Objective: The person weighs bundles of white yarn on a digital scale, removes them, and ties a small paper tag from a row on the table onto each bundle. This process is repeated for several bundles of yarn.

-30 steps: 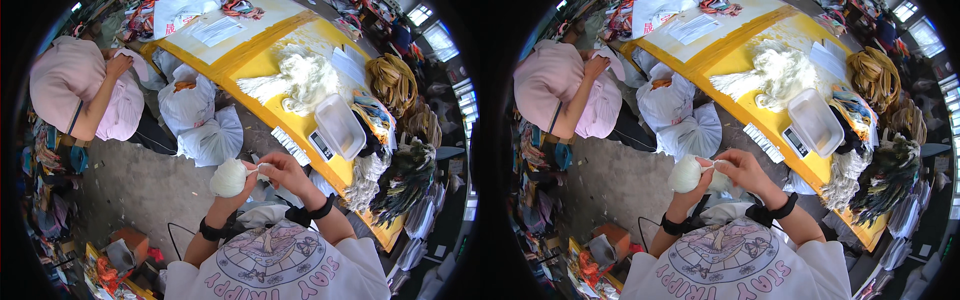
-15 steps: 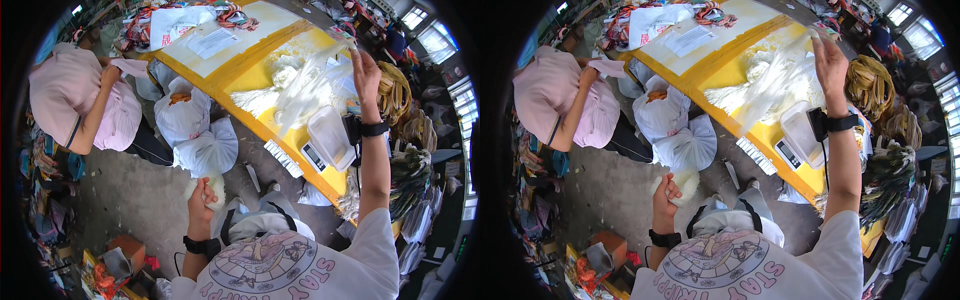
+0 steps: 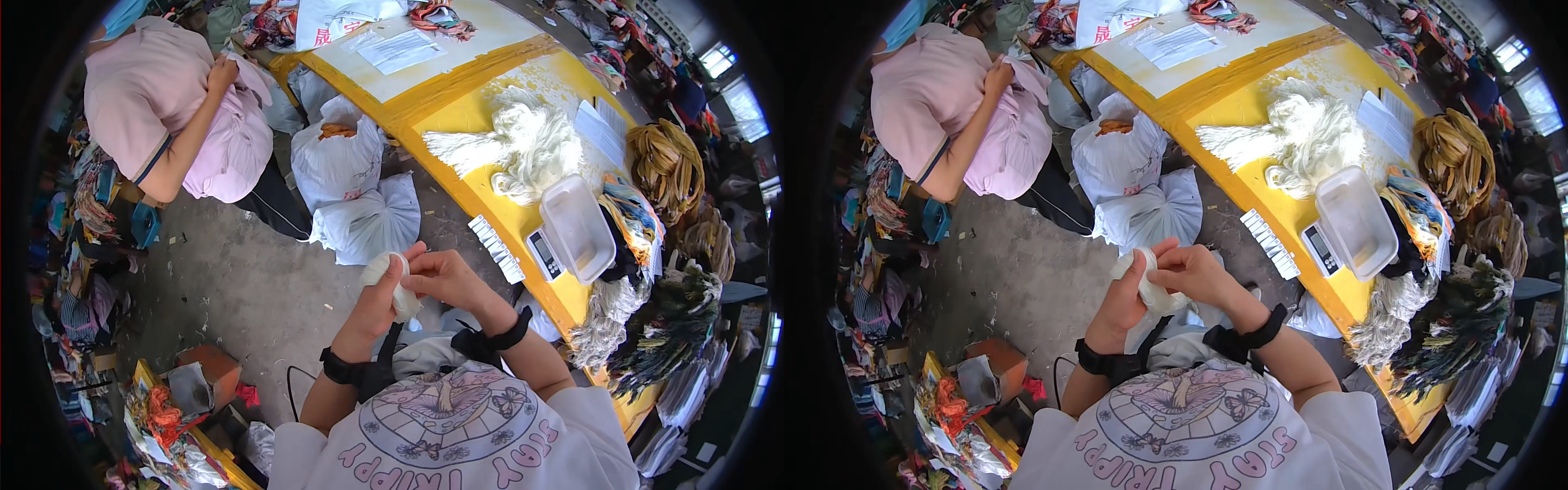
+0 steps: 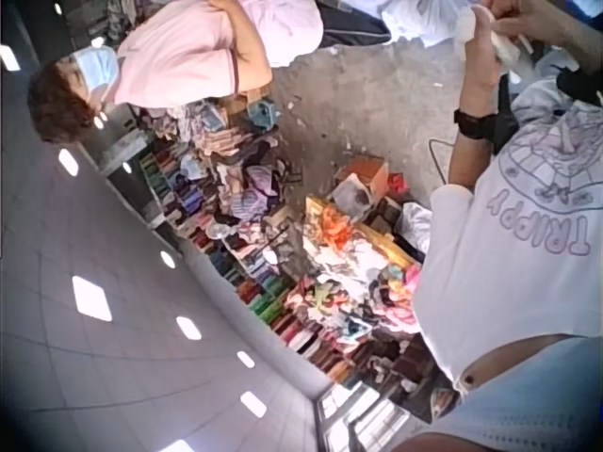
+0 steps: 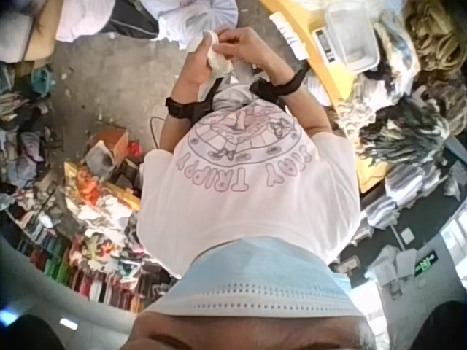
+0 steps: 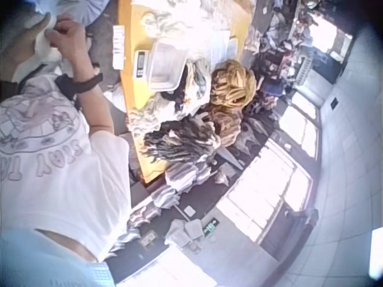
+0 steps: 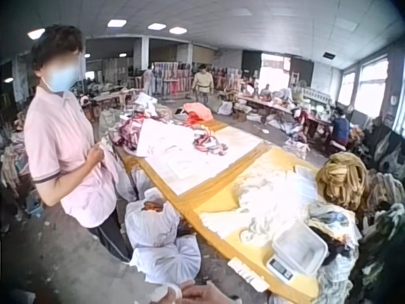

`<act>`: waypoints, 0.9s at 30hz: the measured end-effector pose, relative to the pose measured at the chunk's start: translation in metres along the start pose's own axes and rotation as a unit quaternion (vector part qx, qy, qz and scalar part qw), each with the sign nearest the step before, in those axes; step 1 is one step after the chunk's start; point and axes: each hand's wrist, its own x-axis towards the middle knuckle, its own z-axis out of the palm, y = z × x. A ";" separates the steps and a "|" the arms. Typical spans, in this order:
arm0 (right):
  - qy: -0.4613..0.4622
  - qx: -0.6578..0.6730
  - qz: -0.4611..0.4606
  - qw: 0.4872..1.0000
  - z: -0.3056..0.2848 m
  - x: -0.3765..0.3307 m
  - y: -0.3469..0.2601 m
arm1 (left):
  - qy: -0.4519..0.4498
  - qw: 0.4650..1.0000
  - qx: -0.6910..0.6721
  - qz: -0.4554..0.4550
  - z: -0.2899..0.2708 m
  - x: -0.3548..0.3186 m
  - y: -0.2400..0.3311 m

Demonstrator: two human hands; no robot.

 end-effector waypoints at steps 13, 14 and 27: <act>0.110 0.203 0.001 0.973 -0.004 -0.025 0.009 | 0.069 0.995 0.036 0.064 0.010 -0.010 0.000; 0.113 0.203 0.001 0.973 -0.006 -0.027 0.010 | 0.066 0.995 0.036 0.062 0.011 -0.009 0.000; 0.154 0.180 0.004 0.971 -0.011 -0.037 0.003 | 0.062 0.995 0.052 0.064 0.020 -0.001 -0.010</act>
